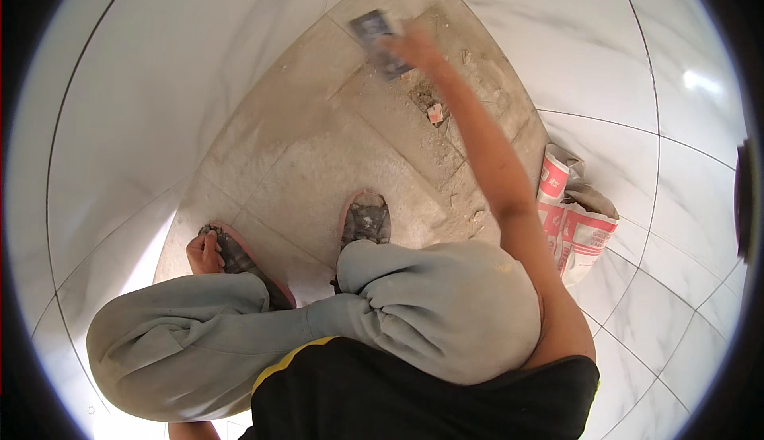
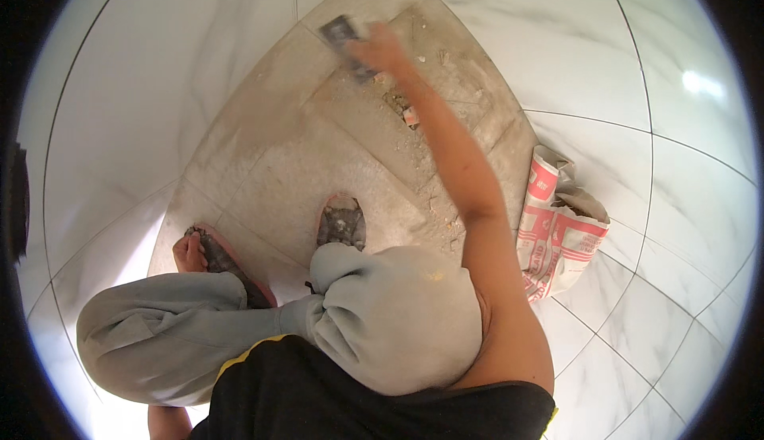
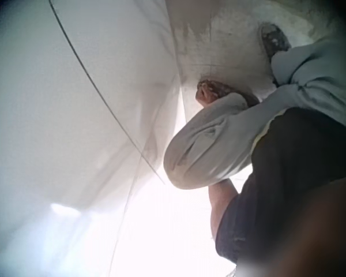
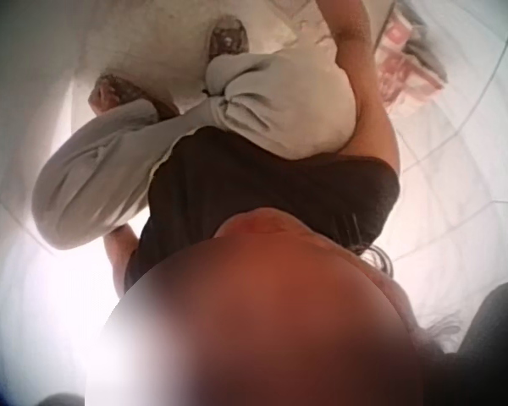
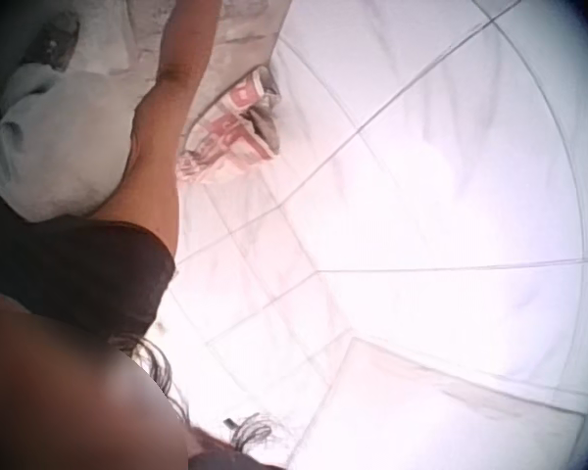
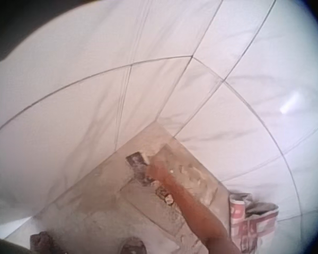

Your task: Apply grout or adhesive to floor tiles using a spreader.

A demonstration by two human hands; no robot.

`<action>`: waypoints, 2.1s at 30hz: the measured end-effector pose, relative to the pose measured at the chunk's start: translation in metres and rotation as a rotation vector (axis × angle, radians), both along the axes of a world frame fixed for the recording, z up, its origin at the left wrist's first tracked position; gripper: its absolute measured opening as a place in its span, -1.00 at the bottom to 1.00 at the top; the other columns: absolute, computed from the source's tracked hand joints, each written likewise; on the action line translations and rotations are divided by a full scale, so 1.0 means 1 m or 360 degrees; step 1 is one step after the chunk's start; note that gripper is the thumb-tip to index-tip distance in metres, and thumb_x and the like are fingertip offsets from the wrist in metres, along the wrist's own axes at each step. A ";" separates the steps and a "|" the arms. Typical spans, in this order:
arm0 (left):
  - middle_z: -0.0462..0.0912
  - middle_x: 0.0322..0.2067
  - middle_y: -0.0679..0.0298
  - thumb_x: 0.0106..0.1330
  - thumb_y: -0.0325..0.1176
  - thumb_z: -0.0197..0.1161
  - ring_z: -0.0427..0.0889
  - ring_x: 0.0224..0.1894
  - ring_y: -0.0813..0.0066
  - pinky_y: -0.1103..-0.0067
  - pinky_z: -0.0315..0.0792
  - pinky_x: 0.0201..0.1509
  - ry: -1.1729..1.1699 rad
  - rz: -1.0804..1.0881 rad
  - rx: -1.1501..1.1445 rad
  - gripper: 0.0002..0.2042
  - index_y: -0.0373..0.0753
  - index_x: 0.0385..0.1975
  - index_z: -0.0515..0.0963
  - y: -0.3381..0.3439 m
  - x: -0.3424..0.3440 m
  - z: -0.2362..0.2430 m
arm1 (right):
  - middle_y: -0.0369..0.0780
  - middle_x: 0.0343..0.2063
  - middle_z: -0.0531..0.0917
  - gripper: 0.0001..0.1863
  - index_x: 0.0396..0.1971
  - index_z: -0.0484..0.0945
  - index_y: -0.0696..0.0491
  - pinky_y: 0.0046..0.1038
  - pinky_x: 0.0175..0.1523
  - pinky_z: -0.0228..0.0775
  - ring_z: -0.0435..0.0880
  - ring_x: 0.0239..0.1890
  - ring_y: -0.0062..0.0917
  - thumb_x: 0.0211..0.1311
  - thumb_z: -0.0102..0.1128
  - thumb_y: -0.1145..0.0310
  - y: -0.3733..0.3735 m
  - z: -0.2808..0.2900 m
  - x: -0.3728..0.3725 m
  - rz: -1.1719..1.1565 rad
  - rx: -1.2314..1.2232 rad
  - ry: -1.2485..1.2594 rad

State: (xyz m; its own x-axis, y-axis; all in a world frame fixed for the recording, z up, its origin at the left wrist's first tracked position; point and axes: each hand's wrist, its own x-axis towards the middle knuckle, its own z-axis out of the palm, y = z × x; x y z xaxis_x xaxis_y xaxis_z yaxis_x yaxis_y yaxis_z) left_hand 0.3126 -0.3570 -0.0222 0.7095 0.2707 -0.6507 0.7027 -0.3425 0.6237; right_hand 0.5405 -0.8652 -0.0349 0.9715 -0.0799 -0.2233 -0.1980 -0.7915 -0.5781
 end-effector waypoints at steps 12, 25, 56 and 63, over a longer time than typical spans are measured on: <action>0.28 -0.86 0.38 0.26 -0.27 0.14 0.15 -0.89 0.63 0.60 0.00 -0.83 0.0084 0.0066 -0.0095 -0.65 -0.25 -0.76 0.36 -0.006 0.010 -0.007 | 0.03 -0.68 0.56 -0.41 -0.63 0.53 0.31 -0.26 -0.35 0.39 0.60 -0.54 -0.27 -0.22 0.44 -0.02 -0.047 -0.008 0.031 0.0137 -0.0130 0.0140; 0.31 -0.87 0.36 0.26 -0.27 0.15 0.19 -0.92 0.64 0.62 -0.01 -0.87 -0.0116 0.0067 -0.0174 -0.65 -0.23 -0.77 0.36 0.001 0.005 -0.019 | 0.01 -0.53 0.62 -0.34 -0.47 0.58 0.29 -0.26 -0.27 0.42 0.62 -0.43 -0.21 -0.26 0.41 -0.12 -0.022 -0.021 0.060 0.0299 -0.0110 0.0075; 0.27 -0.92 0.35 0.26 -0.21 0.14 0.16 -0.93 0.62 0.61 -0.01 -0.87 -0.0095 -0.0126 -0.0125 -0.62 -0.22 -0.78 0.35 0.011 0.002 -0.015 | -0.01 -0.30 0.48 -0.78 -0.41 0.58 0.24 -0.37 -0.37 0.51 0.51 -0.22 -0.26 -0.07 0.13 0.44 0.115 -0.006 -0.023 0.0317 -0.0754 -0.0354; 0.27 -0.93 0.34 0.26 -0.21 0.13 0.17 -0.94 0.61 0.60 -0.02 -0.88 -0.0131 -0.0110 -0.0096 -0.61 -0.22 -0.80 0.34 0.006 0.002 -0.011 | -0.03 -0.30 0.48 -0.77 -0.40 0.58 0.23 -0.39 -0.37 0.51 0.50 -0.20 -0.27 -0.12 0.19 0.45 0.114 0.001 -0.019 0.0253 -0.0689 -0.0272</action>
